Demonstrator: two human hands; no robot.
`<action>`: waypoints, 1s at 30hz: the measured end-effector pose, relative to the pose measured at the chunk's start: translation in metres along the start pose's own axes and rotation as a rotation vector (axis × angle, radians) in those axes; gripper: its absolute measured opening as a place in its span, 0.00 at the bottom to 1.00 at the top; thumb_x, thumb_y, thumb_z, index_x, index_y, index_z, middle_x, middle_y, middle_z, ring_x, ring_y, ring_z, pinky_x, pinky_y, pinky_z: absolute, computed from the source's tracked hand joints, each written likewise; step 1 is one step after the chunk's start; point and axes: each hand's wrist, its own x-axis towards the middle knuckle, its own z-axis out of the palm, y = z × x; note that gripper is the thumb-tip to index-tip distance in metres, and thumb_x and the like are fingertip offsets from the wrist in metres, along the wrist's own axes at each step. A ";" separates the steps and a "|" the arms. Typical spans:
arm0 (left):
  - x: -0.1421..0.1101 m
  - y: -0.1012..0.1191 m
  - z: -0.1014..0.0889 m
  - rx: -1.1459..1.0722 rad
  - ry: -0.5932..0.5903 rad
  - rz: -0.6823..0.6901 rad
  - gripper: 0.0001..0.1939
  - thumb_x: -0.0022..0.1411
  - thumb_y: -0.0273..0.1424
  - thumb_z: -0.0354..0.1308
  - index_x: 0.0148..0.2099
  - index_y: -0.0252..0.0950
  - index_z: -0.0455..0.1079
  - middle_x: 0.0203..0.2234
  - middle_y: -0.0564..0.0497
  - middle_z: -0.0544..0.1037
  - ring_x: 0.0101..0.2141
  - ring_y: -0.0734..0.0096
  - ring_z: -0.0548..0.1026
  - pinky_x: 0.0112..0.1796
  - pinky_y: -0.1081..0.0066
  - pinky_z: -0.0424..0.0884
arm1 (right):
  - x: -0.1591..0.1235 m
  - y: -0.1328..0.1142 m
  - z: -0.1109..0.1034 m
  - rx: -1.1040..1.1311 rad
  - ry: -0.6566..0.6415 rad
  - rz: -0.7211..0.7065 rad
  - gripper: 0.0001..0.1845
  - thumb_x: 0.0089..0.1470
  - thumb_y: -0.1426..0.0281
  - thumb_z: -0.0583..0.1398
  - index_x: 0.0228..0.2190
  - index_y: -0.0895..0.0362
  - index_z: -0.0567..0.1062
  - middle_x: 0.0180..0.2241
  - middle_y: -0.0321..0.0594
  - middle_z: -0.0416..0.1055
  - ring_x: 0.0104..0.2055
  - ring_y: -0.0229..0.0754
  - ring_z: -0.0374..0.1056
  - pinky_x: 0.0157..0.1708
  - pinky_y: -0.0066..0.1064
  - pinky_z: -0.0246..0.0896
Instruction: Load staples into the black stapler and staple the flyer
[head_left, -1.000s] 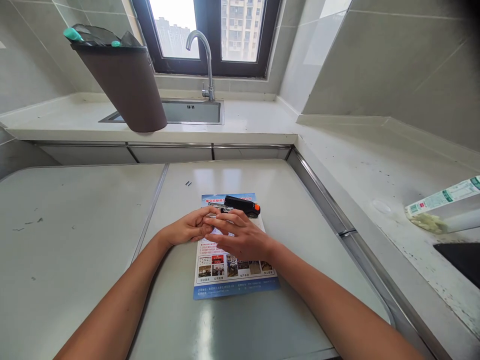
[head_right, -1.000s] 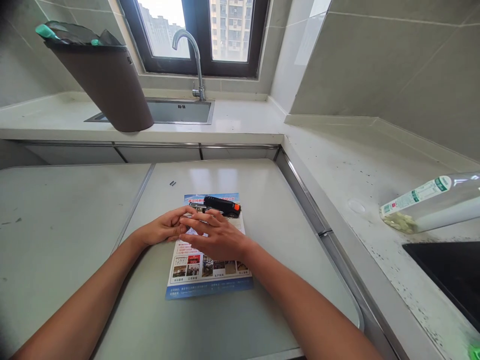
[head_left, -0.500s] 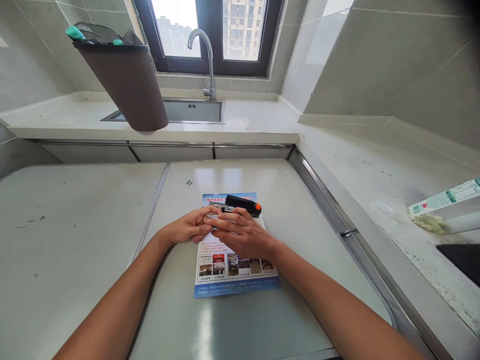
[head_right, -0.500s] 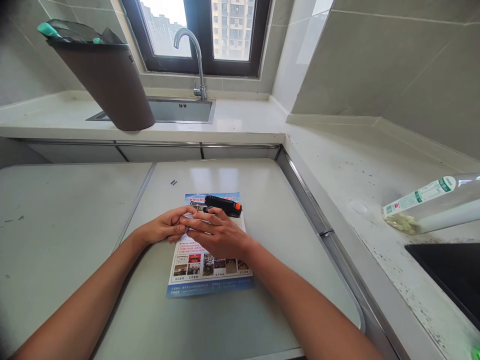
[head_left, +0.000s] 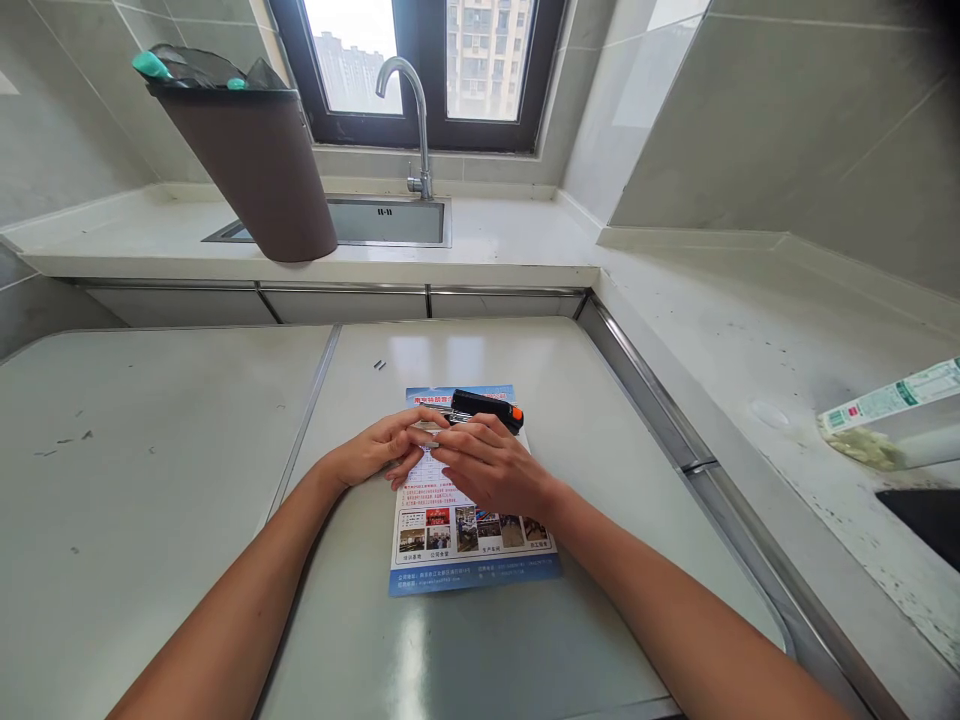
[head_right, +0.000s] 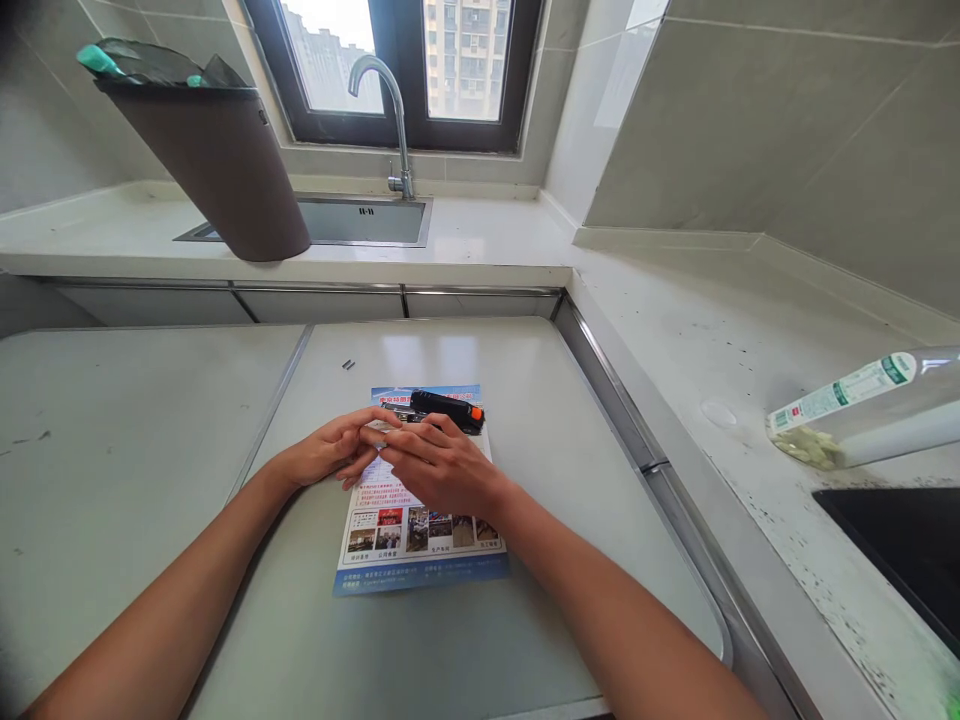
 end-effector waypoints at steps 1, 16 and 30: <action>0.001 0.000 -0.001 -0.020 0.044 0.040 0.33 0.68 0.57 0.56 0.62 0.37 0.66 0.37 0.44 0.81 0.17 0.80 0.59 0.21 0.73 0.66 | 0.000 0.002 -0.002 0.006 0.044 0.043 0.15 0.67 0.74 0.57 0.53 0.52 0.74 0.53 0.44 0.77 0.54 0.46 0.70 0.56 0.44 0.61; -0.005 0.012 -0.025 -0.256 0.751 0.371 0.18 0.66 0.44 0.63 0.32 0.36 0.66 0.23 0.55 0.67 0.19 0.80 0.58 0.22 0.77 0.57 | -0.058 0.098 -0.031 -0.192 0.257 0.953 0.11 0.55 0.76 0.57 0.29 0.53 0.78 0.34 0.45 0.80 0.40 0.53 0.69 0.45 0.44 0.64; 0.000 0.002 -0.031 -0.017 1.016 0.246 0.13 0.68 0.40 0.57 0.33 0.38 0.68 0.23 0.55 0.67 0.22 0.74 0.63 0.22 0.75 0.59 | -0.057 0.100 -0.015 -0.146 0.132 0.835 0.20 0.59 0.76 0.55 0.48 0.55 0.81 0.53 0.45 0.79 0.50 0.53 0.70 0.51 0.50 0.67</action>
